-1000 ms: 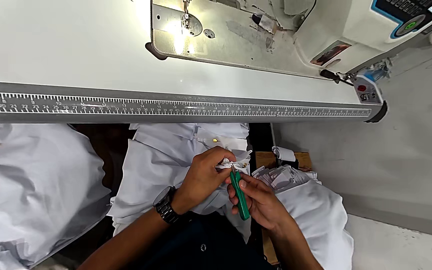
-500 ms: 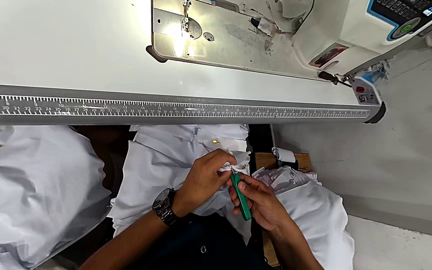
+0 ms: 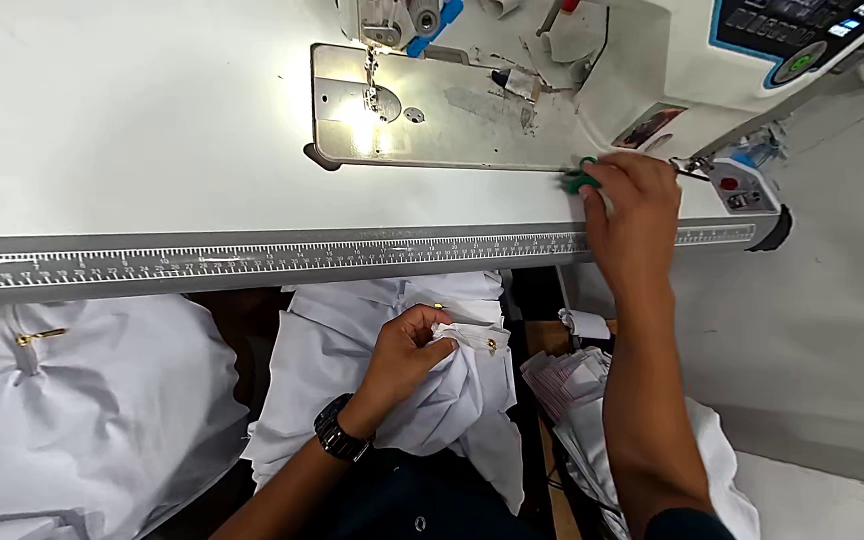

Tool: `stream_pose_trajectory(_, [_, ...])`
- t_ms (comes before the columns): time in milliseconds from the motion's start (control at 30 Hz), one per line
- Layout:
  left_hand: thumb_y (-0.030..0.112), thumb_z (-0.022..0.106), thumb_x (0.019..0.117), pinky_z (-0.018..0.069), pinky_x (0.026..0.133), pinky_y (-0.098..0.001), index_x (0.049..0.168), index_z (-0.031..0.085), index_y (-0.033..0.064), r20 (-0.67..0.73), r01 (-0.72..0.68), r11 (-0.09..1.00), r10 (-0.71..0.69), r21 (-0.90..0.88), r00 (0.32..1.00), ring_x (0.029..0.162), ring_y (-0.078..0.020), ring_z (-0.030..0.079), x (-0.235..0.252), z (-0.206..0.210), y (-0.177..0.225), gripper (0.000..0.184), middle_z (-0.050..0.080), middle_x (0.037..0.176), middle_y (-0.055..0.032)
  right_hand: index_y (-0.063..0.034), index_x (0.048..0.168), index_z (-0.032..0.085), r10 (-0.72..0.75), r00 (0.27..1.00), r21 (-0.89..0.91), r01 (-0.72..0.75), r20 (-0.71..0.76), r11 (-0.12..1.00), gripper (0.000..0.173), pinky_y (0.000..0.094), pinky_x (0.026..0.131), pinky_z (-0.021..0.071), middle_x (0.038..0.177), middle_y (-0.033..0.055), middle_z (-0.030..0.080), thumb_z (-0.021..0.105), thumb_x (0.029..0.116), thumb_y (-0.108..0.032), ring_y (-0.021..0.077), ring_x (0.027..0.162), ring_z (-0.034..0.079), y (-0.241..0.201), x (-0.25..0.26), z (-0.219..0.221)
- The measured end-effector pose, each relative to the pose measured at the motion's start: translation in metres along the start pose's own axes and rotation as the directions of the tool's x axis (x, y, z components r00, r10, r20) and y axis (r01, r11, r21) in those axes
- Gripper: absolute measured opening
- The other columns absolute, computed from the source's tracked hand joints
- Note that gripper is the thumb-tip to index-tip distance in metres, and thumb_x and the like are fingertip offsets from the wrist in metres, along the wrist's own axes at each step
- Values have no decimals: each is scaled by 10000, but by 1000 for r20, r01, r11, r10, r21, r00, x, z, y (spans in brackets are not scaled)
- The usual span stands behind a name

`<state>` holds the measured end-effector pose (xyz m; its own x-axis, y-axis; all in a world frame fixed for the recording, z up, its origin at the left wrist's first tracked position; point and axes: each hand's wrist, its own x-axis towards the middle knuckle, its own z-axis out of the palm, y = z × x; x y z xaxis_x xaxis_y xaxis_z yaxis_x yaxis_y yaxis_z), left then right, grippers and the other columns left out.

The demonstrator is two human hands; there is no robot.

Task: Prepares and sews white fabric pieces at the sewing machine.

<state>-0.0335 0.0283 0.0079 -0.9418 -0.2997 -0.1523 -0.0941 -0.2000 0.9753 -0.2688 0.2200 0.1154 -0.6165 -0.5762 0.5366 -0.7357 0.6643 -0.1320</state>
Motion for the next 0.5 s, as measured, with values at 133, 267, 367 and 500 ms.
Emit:
stream_pose_trajectory(133, [-36,760,852,565,611,-264,1089,686,82,9,-59,994,59,90,998,687,-127,657,-7,-4,3,275,708,861,-44,-78,1143,707,-18,977,422,-75,213,903,359,456,906,568,1147,102,678,763,908,-344,241,1095,650,-109,-86,-9])
stream_pose_trajectory(267, [-47,765,848,581,637,-246,1116,684,67,46,-120,985,115,123,992,701,-107,673,-7,-6,4,302,716,856,-31,-94,1012,723,35,975,534,-151,221,832,182,307,703,570,885,6,681,735,950,-265,116,797,653,-125,-139,29])
stream_pose_trajectory(367, [-52,745,860,600,712,-271,1143,686,56,90,-122,987,113,107,990,777,-123,689,-4,-8,4,309,715,906,-37,-117,975,712,135,925,684,-357,356,636,93,191,511,471,725,-55,618,679,987,-203,31,583,547,-108,-140,21])
stream_pose_trajectory(500, [-109,649,880,588,783,-285,1151,697,48,102,-47,999,44,22,994,867,-134,686,-7,-7,8,317,722,998,-52,-129,930,724,92,855,690,-470,510,551,104,206,451,376,647,-45,565,684,977,-213,55,515,472,-94,-139,17])
